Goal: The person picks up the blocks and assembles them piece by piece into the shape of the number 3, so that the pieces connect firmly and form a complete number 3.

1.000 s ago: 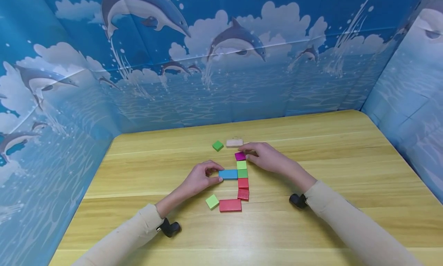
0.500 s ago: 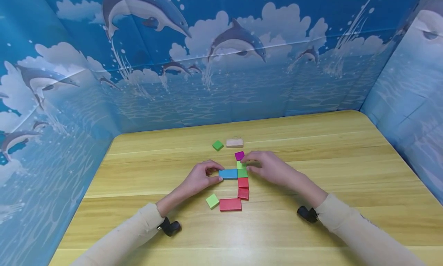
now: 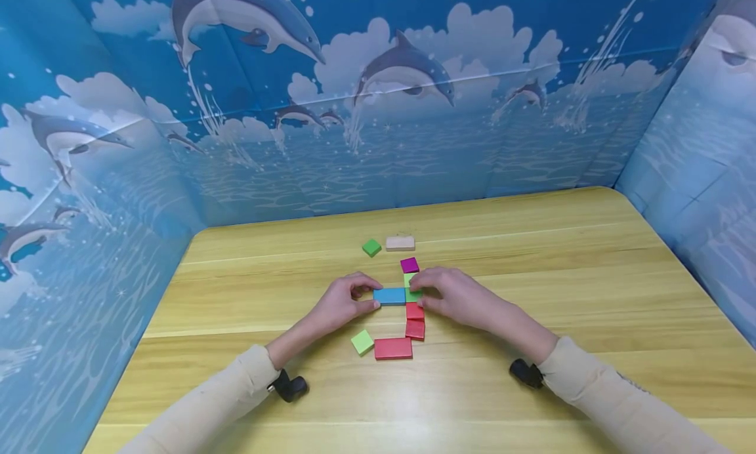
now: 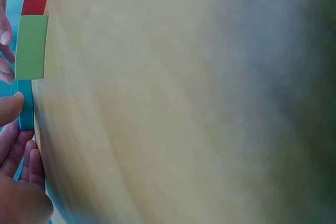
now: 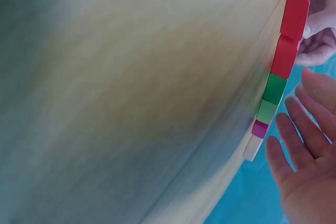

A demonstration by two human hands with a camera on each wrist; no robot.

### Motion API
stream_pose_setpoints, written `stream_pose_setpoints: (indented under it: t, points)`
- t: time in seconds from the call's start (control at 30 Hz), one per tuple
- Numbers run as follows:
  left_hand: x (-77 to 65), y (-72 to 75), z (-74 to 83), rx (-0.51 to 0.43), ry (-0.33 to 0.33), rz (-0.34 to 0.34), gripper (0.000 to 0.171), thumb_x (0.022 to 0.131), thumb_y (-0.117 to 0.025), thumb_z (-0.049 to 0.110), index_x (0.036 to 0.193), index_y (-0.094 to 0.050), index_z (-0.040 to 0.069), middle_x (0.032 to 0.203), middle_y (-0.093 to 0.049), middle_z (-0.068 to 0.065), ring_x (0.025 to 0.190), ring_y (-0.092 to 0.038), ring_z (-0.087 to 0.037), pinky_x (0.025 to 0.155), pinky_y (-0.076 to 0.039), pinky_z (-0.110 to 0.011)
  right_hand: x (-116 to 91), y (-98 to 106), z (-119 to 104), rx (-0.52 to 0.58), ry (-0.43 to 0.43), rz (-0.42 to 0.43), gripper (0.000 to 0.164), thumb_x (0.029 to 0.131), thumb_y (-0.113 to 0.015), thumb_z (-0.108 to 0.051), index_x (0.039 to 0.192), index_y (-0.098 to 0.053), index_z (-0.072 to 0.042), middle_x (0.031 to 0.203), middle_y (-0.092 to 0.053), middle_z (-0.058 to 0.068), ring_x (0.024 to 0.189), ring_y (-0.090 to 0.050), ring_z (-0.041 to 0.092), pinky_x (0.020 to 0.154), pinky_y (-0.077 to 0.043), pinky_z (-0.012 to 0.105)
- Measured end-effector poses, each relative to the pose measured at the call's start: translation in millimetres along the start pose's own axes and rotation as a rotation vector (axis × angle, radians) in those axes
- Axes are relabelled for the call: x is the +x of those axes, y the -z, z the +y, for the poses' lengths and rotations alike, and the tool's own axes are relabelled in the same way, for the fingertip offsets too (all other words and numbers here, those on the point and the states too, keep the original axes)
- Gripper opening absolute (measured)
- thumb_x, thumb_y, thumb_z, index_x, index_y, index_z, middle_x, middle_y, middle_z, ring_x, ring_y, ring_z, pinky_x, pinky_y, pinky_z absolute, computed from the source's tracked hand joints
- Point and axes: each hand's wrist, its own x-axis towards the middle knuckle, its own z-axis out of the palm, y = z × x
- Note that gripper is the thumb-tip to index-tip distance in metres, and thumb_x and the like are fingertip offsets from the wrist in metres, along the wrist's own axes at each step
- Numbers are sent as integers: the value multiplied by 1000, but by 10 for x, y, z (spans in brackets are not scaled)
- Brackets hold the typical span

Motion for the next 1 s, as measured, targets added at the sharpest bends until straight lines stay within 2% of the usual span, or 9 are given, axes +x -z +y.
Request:
stream_pose_setpoints:
  t: [0.3, 0.53, 0.77, 1.0]
  points:
    - [9, -3, 2, 13, -4, -3, 25, 87, -77, 16, 112, -73, 15, 107, -65, 7, 98, -56, -11, 84, -48, -29, 41, -43, -2, 0, -30, 16, 36, 91, -72, -19, 126, -67, -14, 133, -59, 6, 127, -50, 32, 102, -42, 52]
    - [8, 7, 8, 5, 7, 2, 25, 87, -76, 15, 112, -73, 16, 107, -65, 9, 100, -56, -11, 86, -48, -29, 49, -83, -6, -57, 6, 45, 35, 90, -74, -19, 123, -69, -11, 131, -60, 8, 124, -52, 32, 101, -44, 51]
    - [-2, 6, 13, 2, -1, -2, 25, 87, -76, 15, 112, -72, 13, 107, -65, 5, 100, -56, -12, 86, -48, -30, 36, -85, -17, -67, 15, 53, 33, 90, -74, -19, 122, -70, -11, 128, -61, 5, 122, -54, 30, 100, -45, 49]
    - [9, 16, 34, 16, 21, -9, 26, 87, -76, 16, 113, -72, 16, 107, -65, 6, 98, -55, -13, 85, -47, -30, 36, -85, -20, -86, 42, 55, 31, 90, -73, -16, 121, -69, -9, 127, -61, 8, 120, -55, 32, 99, -45, 51]
